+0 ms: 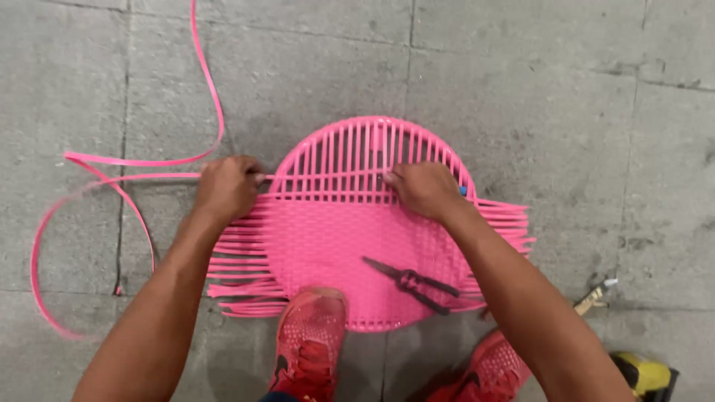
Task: Weaving a pink plastic basket or bag by hand on the floor of a workshop.
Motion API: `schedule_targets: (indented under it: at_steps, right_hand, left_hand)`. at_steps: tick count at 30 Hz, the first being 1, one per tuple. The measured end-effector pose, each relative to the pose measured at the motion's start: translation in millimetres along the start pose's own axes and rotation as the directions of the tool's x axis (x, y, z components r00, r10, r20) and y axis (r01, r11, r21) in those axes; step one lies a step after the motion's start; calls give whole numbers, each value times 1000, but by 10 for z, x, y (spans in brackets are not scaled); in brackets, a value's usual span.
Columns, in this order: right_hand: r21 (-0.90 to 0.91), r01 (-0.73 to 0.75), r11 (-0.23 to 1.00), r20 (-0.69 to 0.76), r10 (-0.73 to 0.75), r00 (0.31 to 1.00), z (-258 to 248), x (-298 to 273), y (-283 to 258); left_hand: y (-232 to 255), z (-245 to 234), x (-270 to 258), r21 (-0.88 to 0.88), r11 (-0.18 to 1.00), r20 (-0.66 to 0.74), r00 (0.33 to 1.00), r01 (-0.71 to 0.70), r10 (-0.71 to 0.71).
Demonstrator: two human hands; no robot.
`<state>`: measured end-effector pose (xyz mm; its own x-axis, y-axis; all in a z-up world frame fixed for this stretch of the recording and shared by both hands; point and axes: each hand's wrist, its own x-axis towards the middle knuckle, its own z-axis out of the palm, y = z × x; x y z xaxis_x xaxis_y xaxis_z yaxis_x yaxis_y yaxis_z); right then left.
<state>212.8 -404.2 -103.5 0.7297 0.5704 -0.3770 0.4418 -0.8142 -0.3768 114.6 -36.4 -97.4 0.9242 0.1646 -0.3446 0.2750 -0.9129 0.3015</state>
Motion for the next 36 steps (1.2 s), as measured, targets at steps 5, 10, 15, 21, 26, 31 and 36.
schedule_targets:
  at_steps: [5, 10, 15, 21, 26, 31, 36]
  right_hand:
    - [-187, -137, 973, 60, 151, 987, -129, -71, -8]
    - [-10, -100, 995, -16, 100, 995, -182, -146, 108]
    - [-266, -196, 944, 75, 223, 972, -179, -183, 187]
    - [75, -102, 992, -98, 109, 989, -109, -286, 499]
    - [-309, -290, 906, 23, 312, 950, -300, -343, 311]
    - [-5, -258, 966, -53, 258, 965, -268, -443, 541]
    - [5, -311, 951, -154, 308, 939, -409, -387, 470]
  left_hand:
    - [107, -215, -57, -91, 995, 28, 999, 31, -28]
    - [-20, 32, -5, -108, 983, -139, 981, -149, 133]
    - [-168, -49, -111, -264, 945, -38, 981, -193, 190]
    - [-165, 48, -76, -97, 962, -165, 958, -254, 236]
    - [-58, -119, -163, -176, 962, -40, 978, -207, 203]
    - [-104, 50, -87, -76, 973, -144, 968, -217, 205]
    - [32, -61, -155, -237, 951, -90, 979, -201, 184]
